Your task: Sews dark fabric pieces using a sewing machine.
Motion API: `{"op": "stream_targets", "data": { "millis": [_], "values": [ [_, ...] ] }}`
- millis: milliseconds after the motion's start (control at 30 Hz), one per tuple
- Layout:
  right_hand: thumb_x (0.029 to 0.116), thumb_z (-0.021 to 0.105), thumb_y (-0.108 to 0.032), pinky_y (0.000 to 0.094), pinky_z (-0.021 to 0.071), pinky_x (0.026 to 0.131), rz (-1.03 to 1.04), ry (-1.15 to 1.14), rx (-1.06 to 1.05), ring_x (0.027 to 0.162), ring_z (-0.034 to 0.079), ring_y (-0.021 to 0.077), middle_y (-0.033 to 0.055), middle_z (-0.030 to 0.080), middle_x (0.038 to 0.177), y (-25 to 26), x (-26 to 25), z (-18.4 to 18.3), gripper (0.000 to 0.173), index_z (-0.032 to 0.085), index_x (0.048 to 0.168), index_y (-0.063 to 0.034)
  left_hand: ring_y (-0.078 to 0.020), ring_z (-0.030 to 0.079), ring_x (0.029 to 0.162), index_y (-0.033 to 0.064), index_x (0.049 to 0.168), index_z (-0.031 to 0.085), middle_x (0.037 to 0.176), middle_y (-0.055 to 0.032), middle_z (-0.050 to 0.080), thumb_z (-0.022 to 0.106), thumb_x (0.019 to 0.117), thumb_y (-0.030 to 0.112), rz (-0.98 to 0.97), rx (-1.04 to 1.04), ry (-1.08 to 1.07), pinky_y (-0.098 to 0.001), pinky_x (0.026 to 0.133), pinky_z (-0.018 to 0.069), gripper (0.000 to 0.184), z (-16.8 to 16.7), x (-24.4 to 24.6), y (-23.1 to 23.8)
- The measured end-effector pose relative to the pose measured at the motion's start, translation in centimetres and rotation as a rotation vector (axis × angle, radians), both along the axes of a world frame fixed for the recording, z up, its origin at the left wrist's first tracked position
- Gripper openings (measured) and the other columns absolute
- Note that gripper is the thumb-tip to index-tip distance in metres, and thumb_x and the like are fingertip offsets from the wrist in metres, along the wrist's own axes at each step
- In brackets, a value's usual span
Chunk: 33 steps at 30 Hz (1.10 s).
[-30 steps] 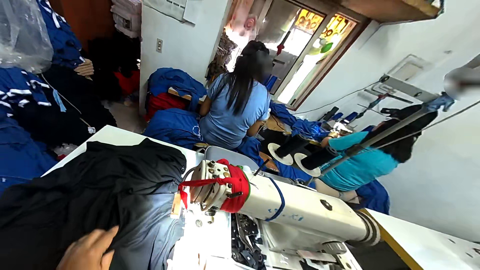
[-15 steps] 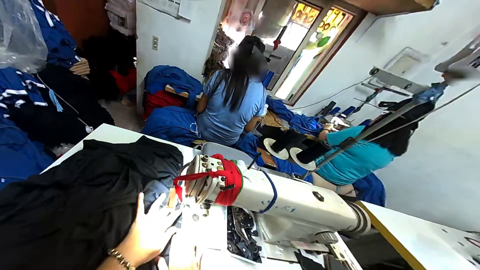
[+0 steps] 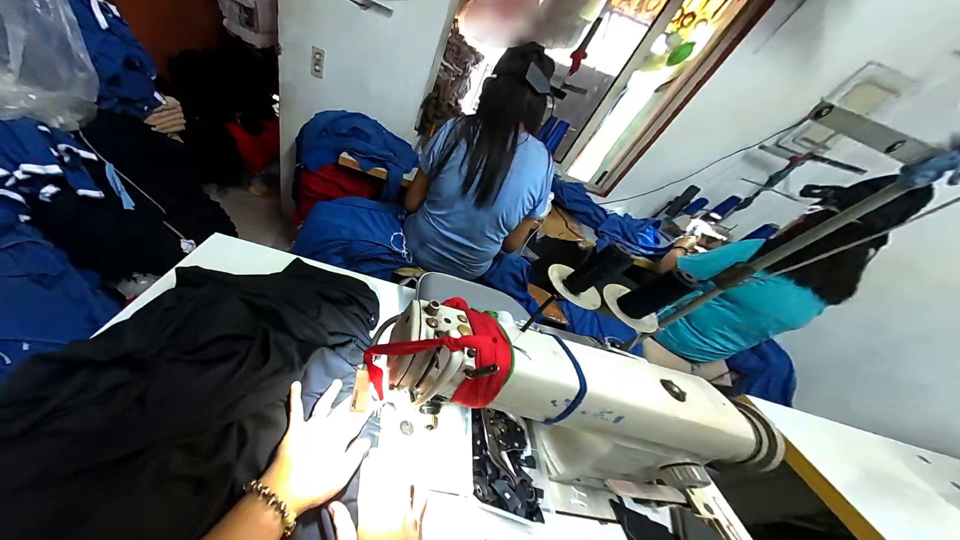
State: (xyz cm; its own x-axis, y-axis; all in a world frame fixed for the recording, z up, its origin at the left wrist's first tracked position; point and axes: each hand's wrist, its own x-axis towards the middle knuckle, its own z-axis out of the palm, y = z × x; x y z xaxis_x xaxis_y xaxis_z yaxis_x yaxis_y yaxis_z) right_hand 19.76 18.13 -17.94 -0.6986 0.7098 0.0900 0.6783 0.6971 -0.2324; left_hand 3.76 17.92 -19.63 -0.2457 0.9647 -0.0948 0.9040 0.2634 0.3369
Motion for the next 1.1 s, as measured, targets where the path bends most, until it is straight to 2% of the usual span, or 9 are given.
{"op": "stream_targets", "data": {
  "millis": [133, 300, 400, 533, 667, 800, 933, 1100],
  "values": [
    [0.0984, 0.055, -0.048, 0.0645, 0.0407, 0.106, -0.003, -0.021, 0.010, 0.132, 0.056, 0.0423, 0.0234, 0.059, 0.143, -0.1, -0.3, 0.0, 0.068, 0.059, 0.138, 0.0070, -0.0263, 0.001, 0.159, 0.0382, 0.161, 0.030, 0.169, 0.0063, 0.025, 0.025, 0.1051, 0.053, 0.002, -0.033, -0.005, -0.0754, 0.113, -0.0150, 0.058, 0.2, -0.2, 0.1],
    [0.0993, 0.054, -0.046, 0.0626, 0.0418, 0.107, 0.003, -0.038, 0.024, 0.132, 0.057, 0.0401, 0.0232, 0.059, 0.143, -0.3, -0.8, 0.1, 0.067, 0.058, 0.139, 0.0079, -0.0260, 0.004, 0.159, 0.0390, 0.160, 0.033, 0.168, 0.0064, 0.027, 0.028, 0.1041, 0.054, 0.017, -0.045, -0.006, -0.0738, 0.114, -0.0150, 0.058, 0.1, -0.4, 0.1],
    [0.0976, 0.057, -0.044, 0.0621, 0.0439, 0.105, 0.008, 0.003, 0.067, 0.129, 0.059, 0.0409, 0.0230, 0.062, 0.139, -0.2, -0.8, -0.2, 0.064, 0.061, 0.135, 0.0082, -0.0260, 0.004, 0.159, 0.0383, 0.160, 0.034, 0.168, 0.0062, 0.027, 0.027, 0.1046, 0.053, 0.018, -0.059, -0.001, -0.0739, 0.114, -0.0149, 0.057, 0.3, -0.3, 0.2],
    [0.0977, 0.057, -0.043, 0.0628, 0.0425, 0.106, -0.007, 0.020, 0.060, 0.130, 0.058, 0.0420, 0.0229, 0.061, 0.140, -0.3, -0.8, -0.5, 0.064, 0.061, 0.135, 0.0078, -0.0245, 0.001, 0.159, 0.0404, 0.161, 0.029, 0.169, 0.0068, 0.026, 0.027, 0.1053, 0.052, 0.021, -0.069, -0.001, -0.0736, 0.114, -0.0153, 0.057, 0.6, -0.2, 0.2],
    [0.0984, 0.056, -0.043, 0.0642, 0.0405, 0.107, -0.002, -0.012, 0.041, 0.133, 0.056, 0.0422, 0.0234, 0.058, 0.143, -0.3, -0.8, -0.2, 0.065, 0.059, 0.137, 0.0086, -0.0242, 0.004, 0.159, 0.0386, 0.159, 0.034, 0.168, 0.0066, 0.028, 0.030, 0.1049, 0.051, 0.029, -0.016, -0.007, -0.0739, 0.114, -0.0140, 0.056, 0.4, -0.1, 0.1],
    [0.1001, 0.054, -0.042, 0.0642, 0.0374, 0.110, -0.007, -0.044, 0.017, 0.136, 0.053, 0.0417, 0.0235, 0.056, 0.146, -0.4, -0.9, 0.1, 0.064, 0.056, 0.140, 0.0080, -0.0233, 0.005, 0.159, 0.0389, 0.158, 0.037, 0.168, 0.0107, 0.027, 0.030, 0.1044, 0.050, 0.038, 0.029, -0.023, -0.0735, 0.115, -0.0137, 0.055, 0.1, -0.1, 0.0],
    [0.0979, 0.057, -0.041, 0.0630, 0.0404, 0.108, -0.014, -0.017, 0.059, 0.133, 0.056, 0.0416, 0.0235, 0.059, 0.142, -0.5, -1.0, 0.0, 0.063, 0.059, 0.137, 0.0079, -0.0235, 0.003, 0.159, 0.0381, 0.160, 0.034, 0.169, 0.0112, 0.024, 0.029, 0.1050, 0.051, 0.037, -0.006, -0.030, -0.0738, 0.114, -0.0138, 0.056, 0.6, 0.0, 0.0],
    [0.0997, 0.054, -0.041, 0.0630, 0.0389, 0.109, -0.014, -0.066, 0.019, 0.135, 0.054, 0.0417, 0.0237, 0.056, 0.145, -0.4, -1.2, 0.4, 0.064, 0.056, 0.141, 0.0078, -0.0234, 0.000, 0.159, 0.0375, 0.161, 0.030, 0.170, 0.0105, 0.021, 0.029, 0.1049, 0.051, 0.026, -0.051, -0.039, -0.0730, 0.114, -0.0154, 0.058, 0.8, -0.1, 0.2]
  ]
}}
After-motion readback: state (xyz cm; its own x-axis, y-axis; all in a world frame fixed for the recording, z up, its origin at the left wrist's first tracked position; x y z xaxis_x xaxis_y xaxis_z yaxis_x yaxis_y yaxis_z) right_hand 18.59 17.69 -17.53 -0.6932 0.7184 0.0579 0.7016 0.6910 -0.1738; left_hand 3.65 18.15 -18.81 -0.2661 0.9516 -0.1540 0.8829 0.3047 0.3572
